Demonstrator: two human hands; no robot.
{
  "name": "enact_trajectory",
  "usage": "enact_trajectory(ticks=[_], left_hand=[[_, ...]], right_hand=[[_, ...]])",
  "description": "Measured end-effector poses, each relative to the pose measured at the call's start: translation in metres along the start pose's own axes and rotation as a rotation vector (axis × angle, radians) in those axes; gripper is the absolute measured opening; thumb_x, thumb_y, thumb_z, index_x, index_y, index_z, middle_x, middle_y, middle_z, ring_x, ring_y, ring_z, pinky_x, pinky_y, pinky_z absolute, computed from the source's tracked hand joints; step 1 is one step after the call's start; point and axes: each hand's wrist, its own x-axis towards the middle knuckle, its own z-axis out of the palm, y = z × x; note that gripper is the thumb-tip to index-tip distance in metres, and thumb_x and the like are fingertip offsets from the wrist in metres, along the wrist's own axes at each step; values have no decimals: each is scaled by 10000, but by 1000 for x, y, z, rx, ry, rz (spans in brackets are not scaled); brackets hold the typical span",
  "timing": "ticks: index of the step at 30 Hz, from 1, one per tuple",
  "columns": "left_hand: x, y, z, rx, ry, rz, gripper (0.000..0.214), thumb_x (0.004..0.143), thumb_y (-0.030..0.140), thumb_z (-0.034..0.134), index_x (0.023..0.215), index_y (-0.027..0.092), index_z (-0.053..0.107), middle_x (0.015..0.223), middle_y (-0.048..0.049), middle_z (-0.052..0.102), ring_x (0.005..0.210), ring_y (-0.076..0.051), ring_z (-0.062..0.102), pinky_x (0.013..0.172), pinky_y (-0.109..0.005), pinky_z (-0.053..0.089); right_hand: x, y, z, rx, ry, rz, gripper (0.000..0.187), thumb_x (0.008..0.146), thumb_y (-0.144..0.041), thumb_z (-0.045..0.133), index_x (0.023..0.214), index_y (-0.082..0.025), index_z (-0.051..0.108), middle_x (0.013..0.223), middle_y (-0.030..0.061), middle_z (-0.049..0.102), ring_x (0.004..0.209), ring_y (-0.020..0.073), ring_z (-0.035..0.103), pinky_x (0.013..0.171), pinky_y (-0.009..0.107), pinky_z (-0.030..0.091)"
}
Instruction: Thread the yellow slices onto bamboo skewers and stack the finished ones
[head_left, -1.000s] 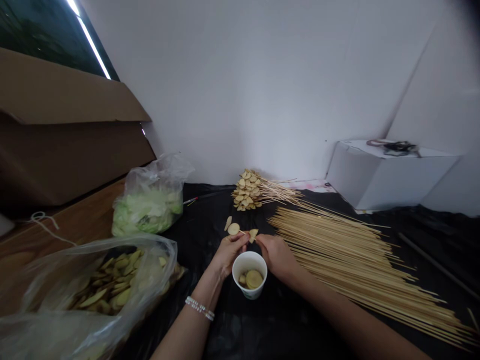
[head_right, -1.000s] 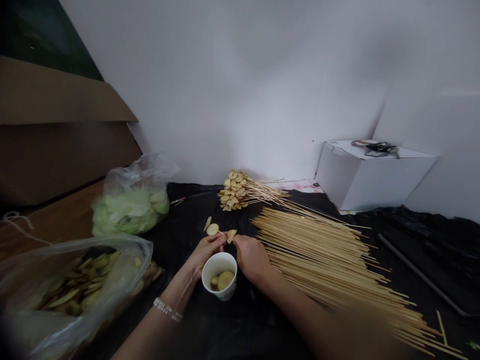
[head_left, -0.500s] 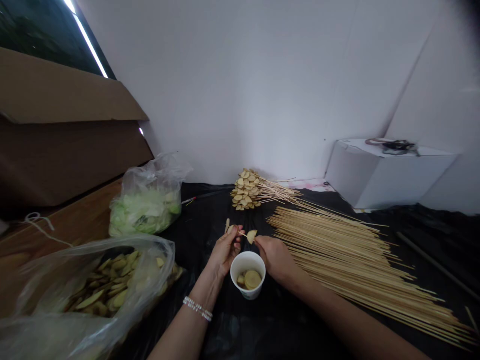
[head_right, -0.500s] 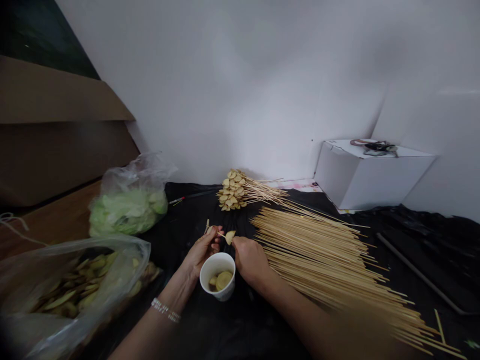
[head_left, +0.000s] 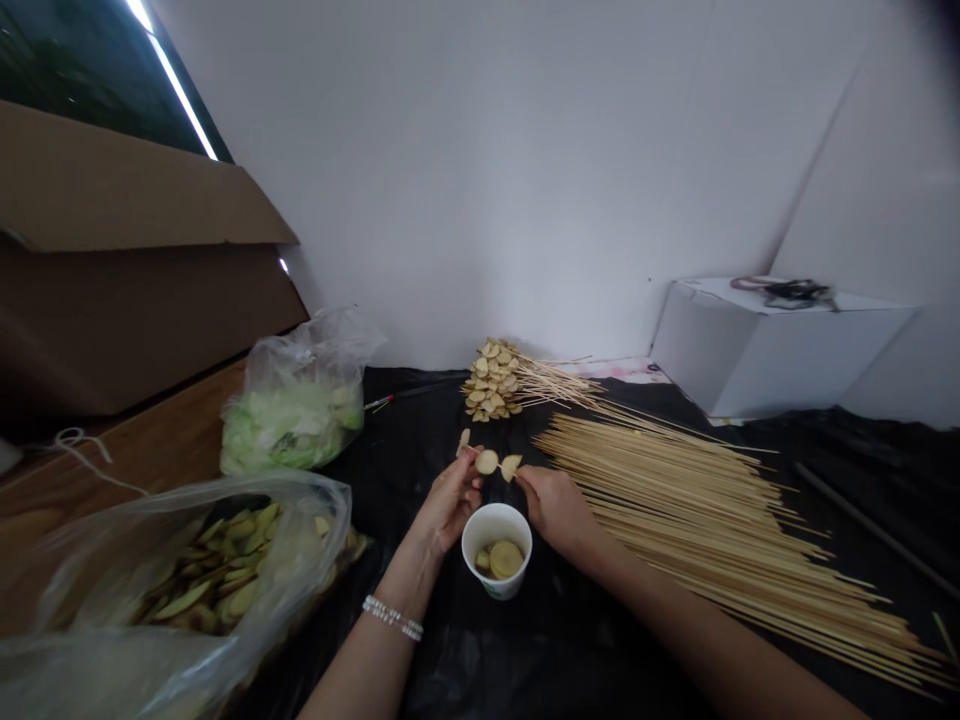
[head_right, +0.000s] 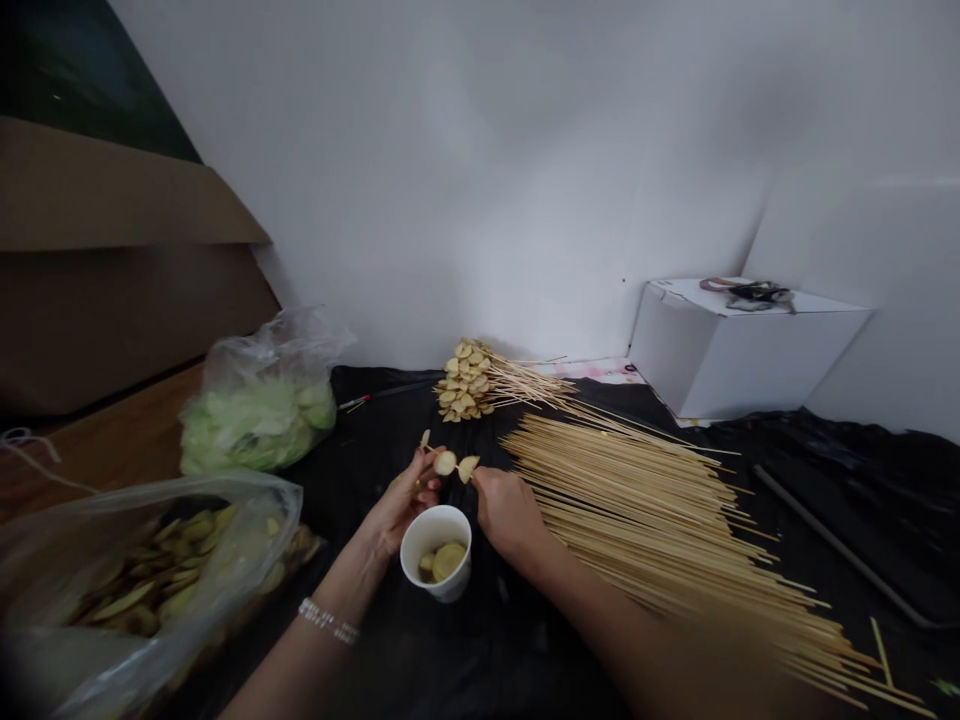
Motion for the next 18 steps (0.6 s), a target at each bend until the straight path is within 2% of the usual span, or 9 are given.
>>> enact_trajectory(ticks=[4,7,13,18], left_hand=[[5,10,-8,-208,44,-26,321,842,399,576,964,112,650,855,-72,649,472,-14,479,330,-82,347],[7,12,-12,-295,44,-29,234,872,325,555,964,130,646,821,-56,644,457,-12,467,325,-80,345],[8,11,-14,-345,41,-30,53,830,137,613,864,111,645,664,2,543,455,-6,468,330,-59,333],[8,14,-16,-353,56,-13,88,843,57,562,854,95,641,669,-5,541,468,-9,476,334,-60,339]], right_hand=[[-1,0,-3,-2,-5,-25,256,936,-207,361,842,-190,598,854,53,686,817,158,618,699,224,352],[-3,-3,-4,-4,-22,-53,249,934,-209,367,837,-194,595,842,47,683,797,157,615,685,229,345],[-6,-7,-3,15,-71,-46,254,935,-216,367,837,-196,600,843,53,685,795,156,612,667,228,340],[-6,-6,0,43,-82,-54,246,934,-215,372,842,-189,599,844,56,683,791,151,609,676,222,347]])
